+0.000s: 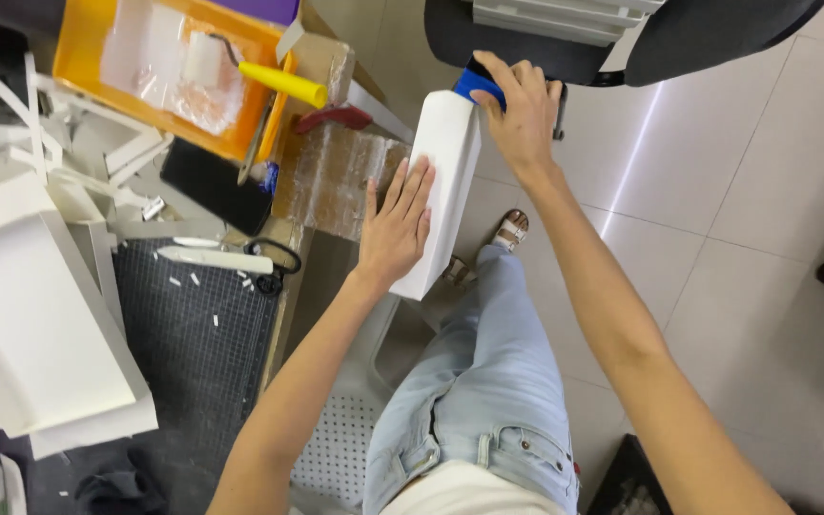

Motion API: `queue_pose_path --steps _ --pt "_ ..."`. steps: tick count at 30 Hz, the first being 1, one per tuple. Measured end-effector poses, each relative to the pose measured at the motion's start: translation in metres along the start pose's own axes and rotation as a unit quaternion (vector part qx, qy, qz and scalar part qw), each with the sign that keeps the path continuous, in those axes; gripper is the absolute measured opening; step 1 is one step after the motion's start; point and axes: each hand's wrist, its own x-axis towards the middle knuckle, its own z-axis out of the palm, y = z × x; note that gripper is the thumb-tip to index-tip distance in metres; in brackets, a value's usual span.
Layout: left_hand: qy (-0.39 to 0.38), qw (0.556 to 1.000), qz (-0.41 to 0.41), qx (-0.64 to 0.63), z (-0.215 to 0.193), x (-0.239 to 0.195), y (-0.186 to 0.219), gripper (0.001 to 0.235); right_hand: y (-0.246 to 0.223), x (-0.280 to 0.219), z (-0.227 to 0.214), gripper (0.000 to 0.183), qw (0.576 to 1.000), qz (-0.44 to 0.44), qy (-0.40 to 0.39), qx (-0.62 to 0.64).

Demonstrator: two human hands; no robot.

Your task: The person applies adhesive to white rectangular frame pieces using a yellow paint roller and then smooths the surface with a blue squeegee. The person repeats this process on multiple frame pieces, placing each finished piece on a nearby stack.

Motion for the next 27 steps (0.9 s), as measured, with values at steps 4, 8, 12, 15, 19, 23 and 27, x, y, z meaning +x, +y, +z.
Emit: queue_pose_path --steps 4,8,12,15,19,23,27 --pt "0.007 1.0 -0.023 0.001 0.006 -0.006 -0.001 0.053 -0.035 -0.04 -0.015 0.047 0.999 -0.02 -0.013 -0.039" --pt "0.051 0.998 -0.045 -0.008 0.013 -0.01 -0.003 0.052 -0.067 -0.094 -0.017 0.036 0.994 -0.06 -0.068 -0.061" --pt "0.06 0.997 -0.049 -0.023 0.014 -0.01 -0.003 0.052 -0.034 -0.052 -0.003 0.04 0.99 -0.057 -0.021 -0.124" --pt "0.052 0.997 -0.054 -0.035 0.011 -0.012 -0.003 0.052 -0.053 -0.073 -0.008 0.032 0.993 -0.039 -0.017 -0.109" --pt "0.041 0.996 -0.056 -0.054 0.012 -0.019 -0.008 0.057 -0.093 -0.136 -0.018 0.033 0.984 -0.097 -0.068 -0.136" --pt "0.04 0.994 0.004 -0.105 0.045 -0.062 -0.007 0.061 -0.049 -0.093 -0.005 0.036 0.984 -0.091 -0.047 -0.145" --pt "0.107 0.99 0.058 -0.077 0.031 -0.123 0.012 0.067 -0.047 -0.083 -0.001 0.042 0.987 -0.072 -0.02 -0.14"
